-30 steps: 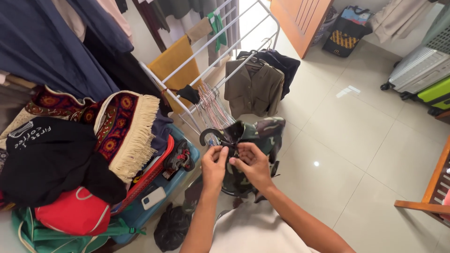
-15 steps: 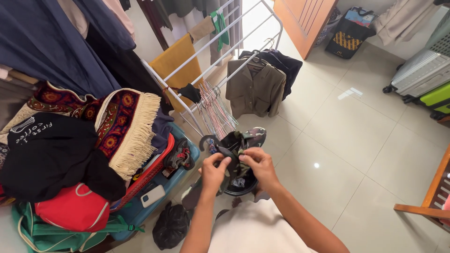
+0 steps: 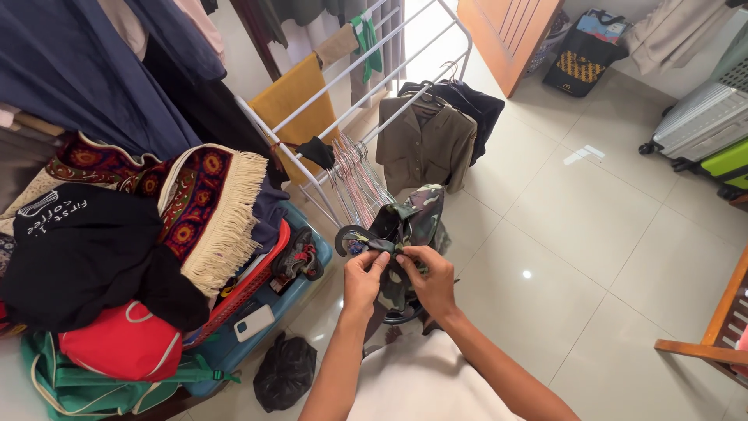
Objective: Hanging various items of wet laundry onto hangers and placing them on a multi-tier drying rack on a balcony.
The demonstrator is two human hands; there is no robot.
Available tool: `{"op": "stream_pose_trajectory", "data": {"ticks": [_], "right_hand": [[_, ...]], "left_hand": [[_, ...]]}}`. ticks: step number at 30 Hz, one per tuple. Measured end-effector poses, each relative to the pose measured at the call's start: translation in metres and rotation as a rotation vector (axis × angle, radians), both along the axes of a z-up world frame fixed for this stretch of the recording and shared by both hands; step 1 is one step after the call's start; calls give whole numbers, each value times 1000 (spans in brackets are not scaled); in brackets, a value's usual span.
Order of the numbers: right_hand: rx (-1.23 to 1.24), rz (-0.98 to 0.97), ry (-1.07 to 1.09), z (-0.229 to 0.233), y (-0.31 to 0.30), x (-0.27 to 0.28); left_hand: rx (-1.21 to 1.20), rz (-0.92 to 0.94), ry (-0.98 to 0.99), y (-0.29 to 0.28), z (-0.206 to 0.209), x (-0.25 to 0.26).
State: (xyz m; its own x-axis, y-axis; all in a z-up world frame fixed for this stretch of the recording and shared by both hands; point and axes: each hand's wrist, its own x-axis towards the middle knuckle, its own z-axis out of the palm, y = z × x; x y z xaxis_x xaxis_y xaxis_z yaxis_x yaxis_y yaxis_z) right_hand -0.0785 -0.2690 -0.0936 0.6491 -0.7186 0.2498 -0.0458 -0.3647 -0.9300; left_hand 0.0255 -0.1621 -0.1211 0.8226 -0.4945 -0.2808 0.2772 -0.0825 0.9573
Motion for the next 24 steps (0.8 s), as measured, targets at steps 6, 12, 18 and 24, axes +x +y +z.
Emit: {"op": "stream_pose_trajectory", "data": {"ticks": [6, 12, 18, 24], "right_hand": [[366, 32, -61, -13, -8, -5], [247, 98, 50, -2, -4, -7], [-93, 56, -10, 4, -1, -5], [-210, 73, -37, 8, -2, -5]], "left_hand": [[-98, -74, 37, 3, 23, -8], [39, -1, -173, 3, 15, -11], [95, 63, -253, 5, 26, -18], [160, 63, -296, 8, 36, -18]]}}
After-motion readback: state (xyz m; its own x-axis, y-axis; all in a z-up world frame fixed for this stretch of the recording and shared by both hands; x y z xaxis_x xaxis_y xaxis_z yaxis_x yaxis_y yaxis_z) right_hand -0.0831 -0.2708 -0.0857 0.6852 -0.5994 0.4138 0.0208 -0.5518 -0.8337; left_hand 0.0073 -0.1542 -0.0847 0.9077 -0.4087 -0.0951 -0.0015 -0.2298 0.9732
